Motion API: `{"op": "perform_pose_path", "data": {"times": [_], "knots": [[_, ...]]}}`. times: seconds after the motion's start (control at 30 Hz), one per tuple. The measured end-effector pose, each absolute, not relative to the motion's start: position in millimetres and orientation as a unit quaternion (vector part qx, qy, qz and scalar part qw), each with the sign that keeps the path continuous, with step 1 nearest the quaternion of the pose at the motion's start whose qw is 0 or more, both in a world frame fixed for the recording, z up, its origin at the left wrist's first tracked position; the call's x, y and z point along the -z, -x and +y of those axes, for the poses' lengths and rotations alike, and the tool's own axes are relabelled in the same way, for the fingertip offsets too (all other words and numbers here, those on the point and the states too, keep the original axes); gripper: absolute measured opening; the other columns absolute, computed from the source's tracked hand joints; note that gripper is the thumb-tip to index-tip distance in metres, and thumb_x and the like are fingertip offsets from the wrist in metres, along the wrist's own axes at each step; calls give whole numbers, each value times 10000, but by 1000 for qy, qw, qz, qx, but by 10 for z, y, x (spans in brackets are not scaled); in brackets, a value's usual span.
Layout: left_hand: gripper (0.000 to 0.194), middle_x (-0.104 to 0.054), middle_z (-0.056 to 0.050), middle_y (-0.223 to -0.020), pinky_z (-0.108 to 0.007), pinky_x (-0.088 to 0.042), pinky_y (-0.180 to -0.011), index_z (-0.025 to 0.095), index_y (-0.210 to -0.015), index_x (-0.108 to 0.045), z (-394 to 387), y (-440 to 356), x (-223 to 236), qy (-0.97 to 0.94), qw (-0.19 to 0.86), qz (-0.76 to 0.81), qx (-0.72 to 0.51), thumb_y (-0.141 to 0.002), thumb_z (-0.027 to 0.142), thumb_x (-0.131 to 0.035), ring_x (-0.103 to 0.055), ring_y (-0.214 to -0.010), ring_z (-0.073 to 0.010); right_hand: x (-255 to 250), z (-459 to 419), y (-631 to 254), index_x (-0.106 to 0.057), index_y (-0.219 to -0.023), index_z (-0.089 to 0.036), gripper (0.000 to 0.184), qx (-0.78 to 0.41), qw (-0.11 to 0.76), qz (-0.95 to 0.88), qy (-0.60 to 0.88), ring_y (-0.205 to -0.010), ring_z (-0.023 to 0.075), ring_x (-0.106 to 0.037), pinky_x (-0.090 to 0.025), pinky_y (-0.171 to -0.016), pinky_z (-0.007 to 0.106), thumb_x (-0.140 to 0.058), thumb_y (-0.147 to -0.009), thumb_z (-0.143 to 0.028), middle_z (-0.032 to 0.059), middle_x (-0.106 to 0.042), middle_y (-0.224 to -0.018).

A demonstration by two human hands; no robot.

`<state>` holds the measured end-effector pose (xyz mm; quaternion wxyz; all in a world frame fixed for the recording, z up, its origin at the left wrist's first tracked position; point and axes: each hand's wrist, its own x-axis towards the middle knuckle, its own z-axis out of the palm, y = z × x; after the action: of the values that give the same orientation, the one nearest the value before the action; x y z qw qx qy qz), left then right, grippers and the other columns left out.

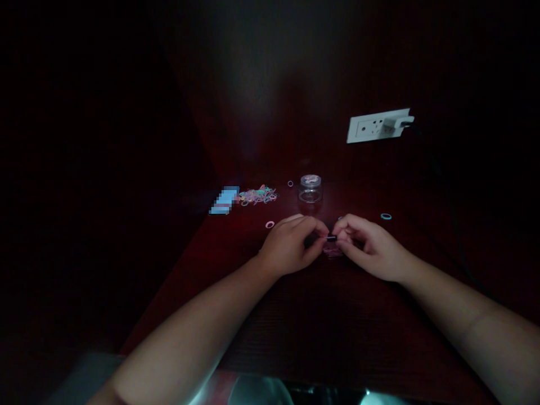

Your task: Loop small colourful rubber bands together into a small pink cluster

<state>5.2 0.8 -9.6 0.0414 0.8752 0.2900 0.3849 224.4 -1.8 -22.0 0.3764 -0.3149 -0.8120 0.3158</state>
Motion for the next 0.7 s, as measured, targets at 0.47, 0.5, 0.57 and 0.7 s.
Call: {"op": "perform_pose_path", "data": {"times": [0.47,0.5,0.57,0.7], "knots": [[134,-715,4,-935,-320,-496,-819,224,-1002,-603,6,-55,94,-879,70,311,-355,-869,207,-606,-654,-874,-164,221,-12,-2234,-530,-870,-204,83,-275,369,-824,330,-595,122,-440,-383,-535,244,-533,-945,-239,-22,-481,-685],[153,-716,5,-938,-323,-496,-823,227,-1017,-604,11,-57,103,-880,73,314,-349,-867,202,-604,-655,-882,-166,218,-15,-2232,-526,-871,-204,83,-275,371,-824,329,-597,122,-443,-385,-538,245,-531,-947,-238,-20,-486,-687],[145,-714,3,-934,-325,-494,-829,230,-1014,-616,25,-62,121,-884,72,315,-339,-875,200,-586,-652,-888,-169,211,-23,-2228,-518,-876,-207,82,-277,371,-825,325,-602,125,-453,-392,-546,249,-522,-952,-236,-16,-502,-696],[116,-697,-7,-914,-322,-483,-820,230,-963,-644,40,-71,135,-892,57,309,-326,-886,202,-562,-630,-875,-171,205,-33,-2225,-506,-893,-216,90,-280,356,-827,334,-616,137,-475,-404,-560,261,-492,-971,-259,-6,-529,-716]]}}
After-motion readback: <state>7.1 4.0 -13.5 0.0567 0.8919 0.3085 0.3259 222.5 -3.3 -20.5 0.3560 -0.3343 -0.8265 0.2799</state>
